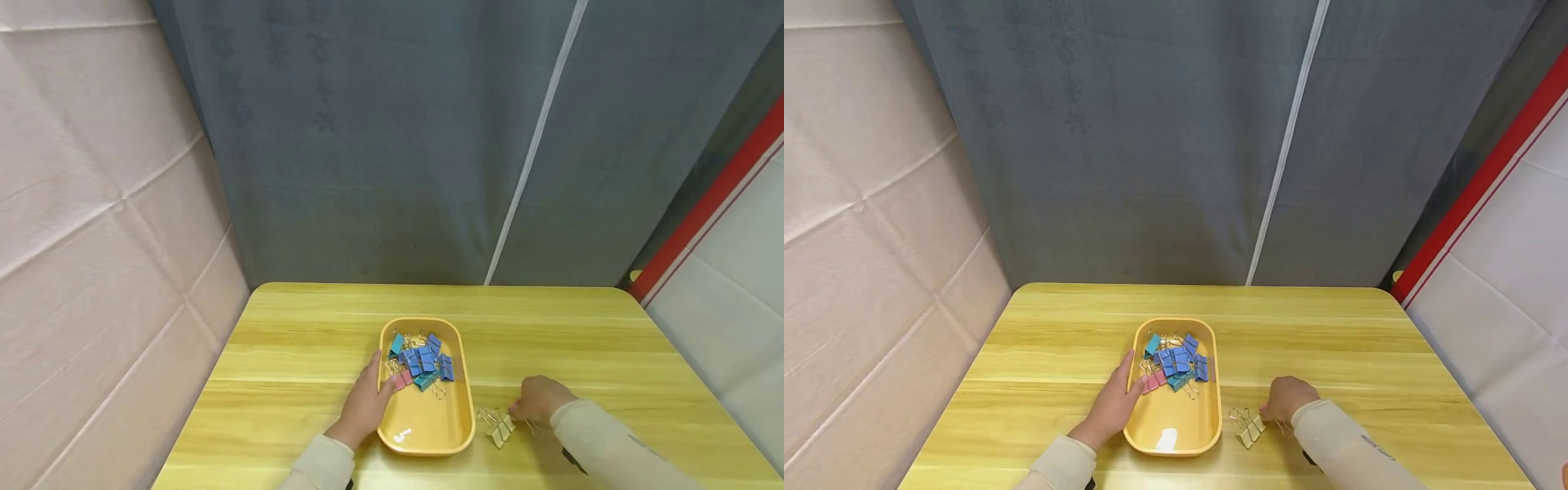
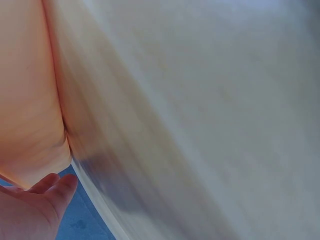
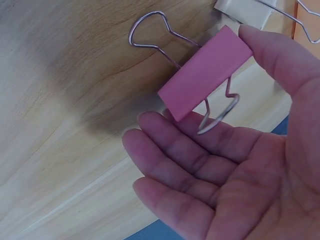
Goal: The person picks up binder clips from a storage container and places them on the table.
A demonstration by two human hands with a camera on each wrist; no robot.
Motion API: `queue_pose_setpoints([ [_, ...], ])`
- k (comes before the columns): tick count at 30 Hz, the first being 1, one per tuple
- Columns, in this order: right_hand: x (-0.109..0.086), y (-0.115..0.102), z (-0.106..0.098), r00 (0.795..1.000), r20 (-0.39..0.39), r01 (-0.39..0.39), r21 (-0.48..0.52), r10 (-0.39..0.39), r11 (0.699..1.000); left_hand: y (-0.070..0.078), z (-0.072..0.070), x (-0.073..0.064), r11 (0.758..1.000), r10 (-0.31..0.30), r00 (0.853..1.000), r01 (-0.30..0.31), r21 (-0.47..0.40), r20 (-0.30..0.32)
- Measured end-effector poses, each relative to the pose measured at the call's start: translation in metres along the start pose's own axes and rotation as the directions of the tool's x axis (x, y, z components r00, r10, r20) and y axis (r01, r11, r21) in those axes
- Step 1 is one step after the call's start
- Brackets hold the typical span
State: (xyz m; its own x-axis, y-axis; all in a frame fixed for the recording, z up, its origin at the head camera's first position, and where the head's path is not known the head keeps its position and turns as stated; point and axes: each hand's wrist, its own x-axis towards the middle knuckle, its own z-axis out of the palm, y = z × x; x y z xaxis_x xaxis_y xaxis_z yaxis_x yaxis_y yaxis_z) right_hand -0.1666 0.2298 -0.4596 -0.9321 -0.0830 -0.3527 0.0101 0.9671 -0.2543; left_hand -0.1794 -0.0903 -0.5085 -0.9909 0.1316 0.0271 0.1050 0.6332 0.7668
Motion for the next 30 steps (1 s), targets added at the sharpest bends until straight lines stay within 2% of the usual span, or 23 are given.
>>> queue_pose_setpoints([
  [7,-0.0011,0.0015,-0.0001,1.0,0.009,-0.004,-0.054,0.004,0.999,-0.0013,0.0012,0.0006,1.0,-0.004,1.0,0.004,-0.007,-0.003],
  [17,-0.0039,0.0053,0.0004,0.999,0.047,-0.01,-0.076,0.014,0.997,-0.0018,0.0026,0.0019,1.0,-0.027,1.0,0.027,0.0,0.007],
  [30,-0.0062,0.0061,0.0017,0.996,0.074,-0.036,-0.088,0.042,0.995,-0.0039,0.0028,0.0014,1.0,-0.012,1.0,0.012,0.006,0.003],
])
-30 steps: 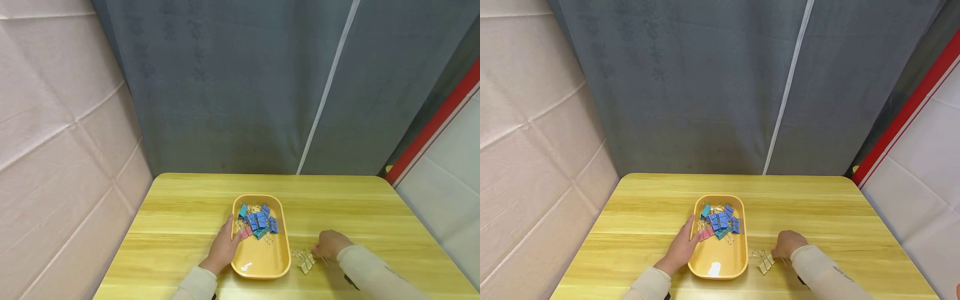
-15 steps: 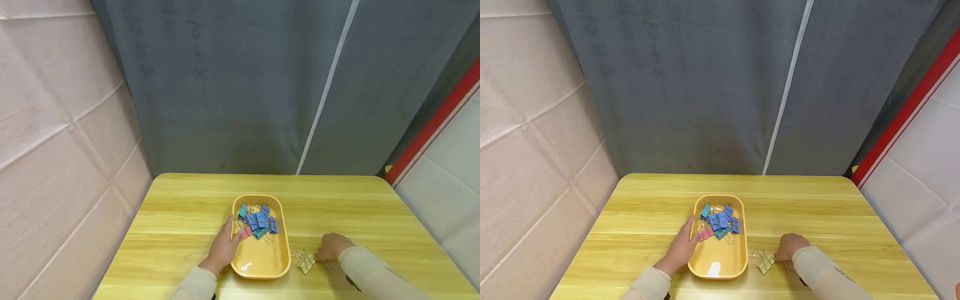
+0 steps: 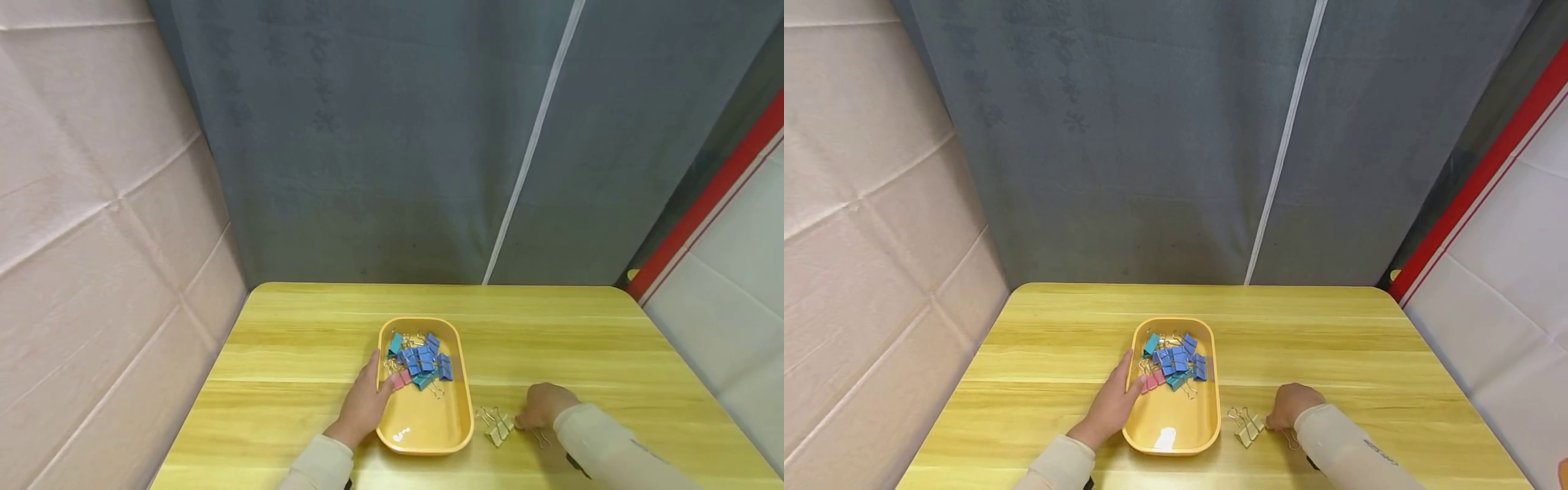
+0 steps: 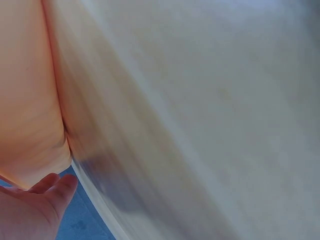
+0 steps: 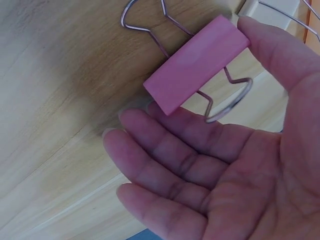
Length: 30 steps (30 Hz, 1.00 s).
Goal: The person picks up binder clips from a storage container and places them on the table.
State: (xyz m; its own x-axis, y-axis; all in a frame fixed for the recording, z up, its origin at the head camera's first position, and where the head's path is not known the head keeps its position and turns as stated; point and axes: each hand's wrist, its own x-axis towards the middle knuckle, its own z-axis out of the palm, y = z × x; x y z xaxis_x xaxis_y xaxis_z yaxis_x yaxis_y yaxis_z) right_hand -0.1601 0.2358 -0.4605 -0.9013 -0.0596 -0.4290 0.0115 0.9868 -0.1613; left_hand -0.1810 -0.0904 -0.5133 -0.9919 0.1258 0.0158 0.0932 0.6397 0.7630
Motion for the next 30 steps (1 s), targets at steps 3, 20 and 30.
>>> queue_pose_setpoints([
  [3,0.0,0.0,0.0,1.0,-0.001,-0.013,0.004,0.013,1.0,0.001,-0.001,0.001,1.0,-0.009,1.0,0.009,-0.01,0.005],
  [20,-0.006,-0.001,-0.004,0.999,-0.041,-0.014,-0.015,0.014,1.0,0.002,-0.001,0.0,1.0,-0.005,1.0,0.005,-0.014,0.007],
  [30,-0.011,-0.018,-0.017,0.996,-0.091,0.02,0.106,-0.011,0.994,0.0,0.0,0.0,1.0,0.011,1.0,-0.011,-0.019,-0.004],
])
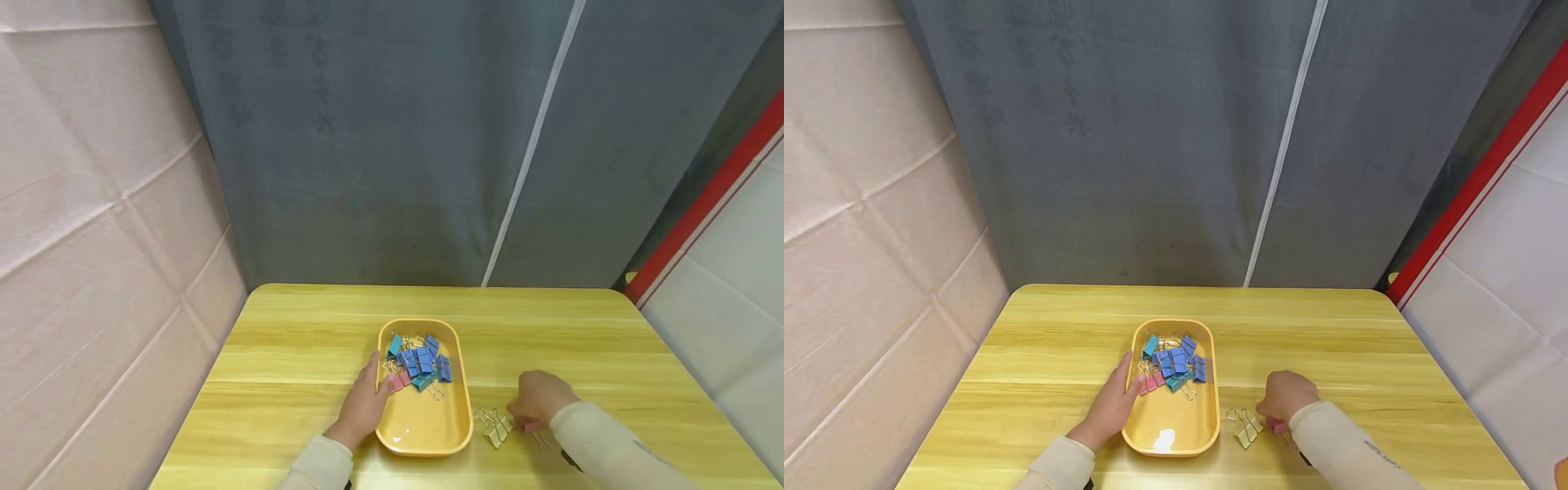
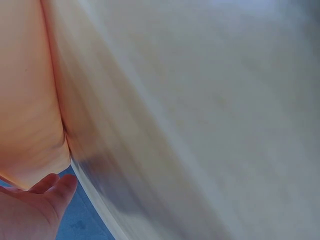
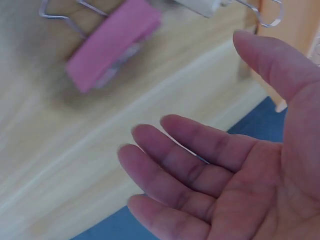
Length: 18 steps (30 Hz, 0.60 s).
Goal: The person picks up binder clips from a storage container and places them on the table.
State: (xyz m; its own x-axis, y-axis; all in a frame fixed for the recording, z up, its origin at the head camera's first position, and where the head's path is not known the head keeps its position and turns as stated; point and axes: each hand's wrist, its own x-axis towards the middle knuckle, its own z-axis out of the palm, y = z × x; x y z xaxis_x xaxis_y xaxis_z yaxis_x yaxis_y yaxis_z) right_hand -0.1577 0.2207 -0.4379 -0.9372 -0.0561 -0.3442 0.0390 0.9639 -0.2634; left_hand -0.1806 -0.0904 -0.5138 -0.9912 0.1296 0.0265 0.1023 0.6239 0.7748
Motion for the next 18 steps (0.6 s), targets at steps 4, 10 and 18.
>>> queue_pose_setpoints([
  [4,0.003,-0.009,-0.007,0.997,-0.058,0.038,-0.045,-0.041,0.998,-0.001,0.0,0.0,1.0,0.006,1.0,-0.006,-0.004,-0.007],
  [10,0.003,-0.025,-0.018,0.97,-0.177,0.144,-0.142,-0.168,0.979,-0.002,0.001,0.0,1.0,-0.003,1.0,0.003,0.002,-0.001],
  [18,0.009,-0.044,-0.019,0.917,-0.265,0.261,-0.171,-0.3,0.95,-0.002,0.001,0.001,1.0,0.0,1.0,0.0,-0.003,-0.001],
])
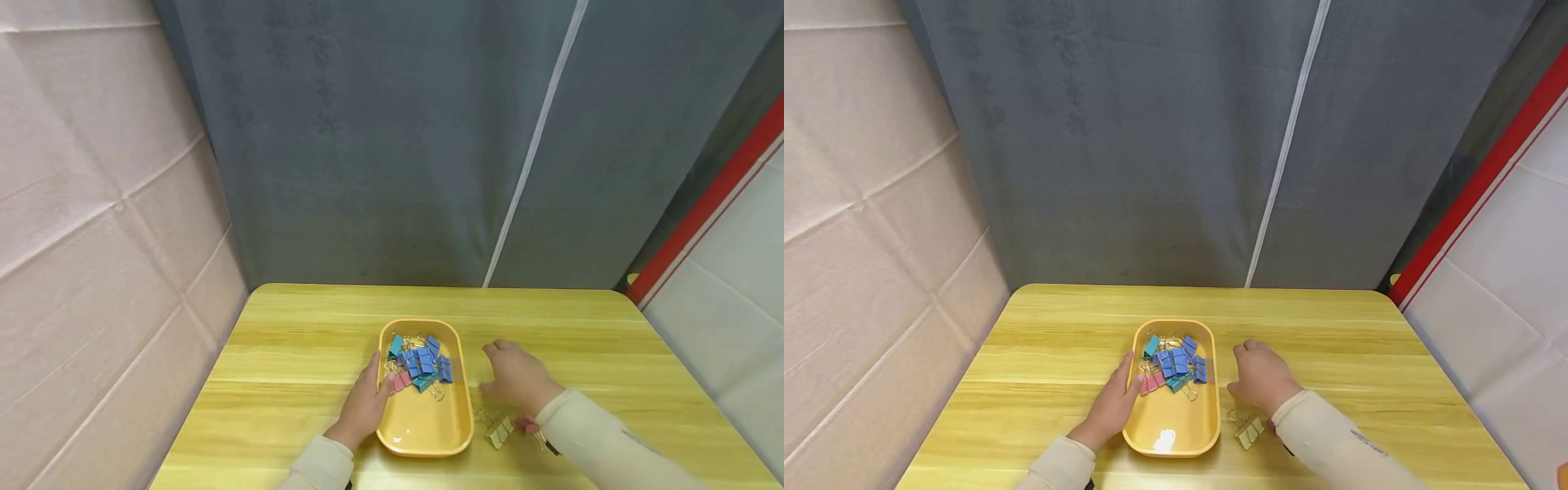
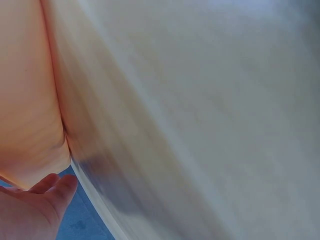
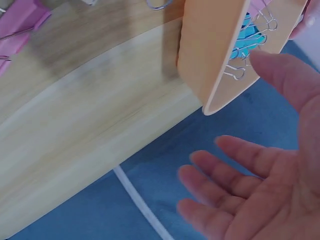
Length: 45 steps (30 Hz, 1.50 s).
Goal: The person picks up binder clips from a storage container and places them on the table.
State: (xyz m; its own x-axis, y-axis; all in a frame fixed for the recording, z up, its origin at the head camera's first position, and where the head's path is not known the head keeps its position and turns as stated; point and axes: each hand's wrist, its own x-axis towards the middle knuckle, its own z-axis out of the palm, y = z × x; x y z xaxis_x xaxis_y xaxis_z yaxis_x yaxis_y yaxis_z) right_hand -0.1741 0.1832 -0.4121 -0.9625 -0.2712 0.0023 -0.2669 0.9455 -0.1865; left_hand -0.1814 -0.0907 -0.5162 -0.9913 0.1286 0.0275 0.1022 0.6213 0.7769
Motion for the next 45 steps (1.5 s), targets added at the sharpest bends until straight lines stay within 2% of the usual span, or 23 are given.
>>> queue_pose_setpoints([
  [4,0.005,-0.005,0.002,0.996,-0.051,0.069,-0.023,-0.07,0.997,0.001,0.0,-0.001,1.0,0.0,1.0,0.0,0.0,0.003],
  [8,0.01,-0.011,0.001,0.987,-0.071,0.142,-0.039,-0.144,0.989,0.001,-0.001,-0.001,1.0,0.003,1.0,-0.003,0.002,-0.003],
  [16,0.026,-0.021,-0.001,0.958,-0.02,0.283,-0.073,-0.285,0.956,0.0,-0.001,0.001,1.0,0.008,1.0,-0.008,0.011,-0.007],
  [27,0.049,-0.03,0.008,0.959,0.077,0.276,-0.044,-0.272,0.96,0.003,0.0,-0.001,1.0,0.005,1.0,-0.005,0.015,-0.004],
  [34,0.059,-0.035,0.015,0.952,0.091,0.293,0.0,-0.292,0.956,0.003,0.0,-0.003,1.0,0.009,1.0,-0.009,0.018,0.0],
  [45,0.072,-0.049,0.028,0.954,0.139,0.266,0.022,-0.267,0.964,0.004,0.0,-0.005,1.0,0.003,1.0,-0.003,0.011,0.007],
])
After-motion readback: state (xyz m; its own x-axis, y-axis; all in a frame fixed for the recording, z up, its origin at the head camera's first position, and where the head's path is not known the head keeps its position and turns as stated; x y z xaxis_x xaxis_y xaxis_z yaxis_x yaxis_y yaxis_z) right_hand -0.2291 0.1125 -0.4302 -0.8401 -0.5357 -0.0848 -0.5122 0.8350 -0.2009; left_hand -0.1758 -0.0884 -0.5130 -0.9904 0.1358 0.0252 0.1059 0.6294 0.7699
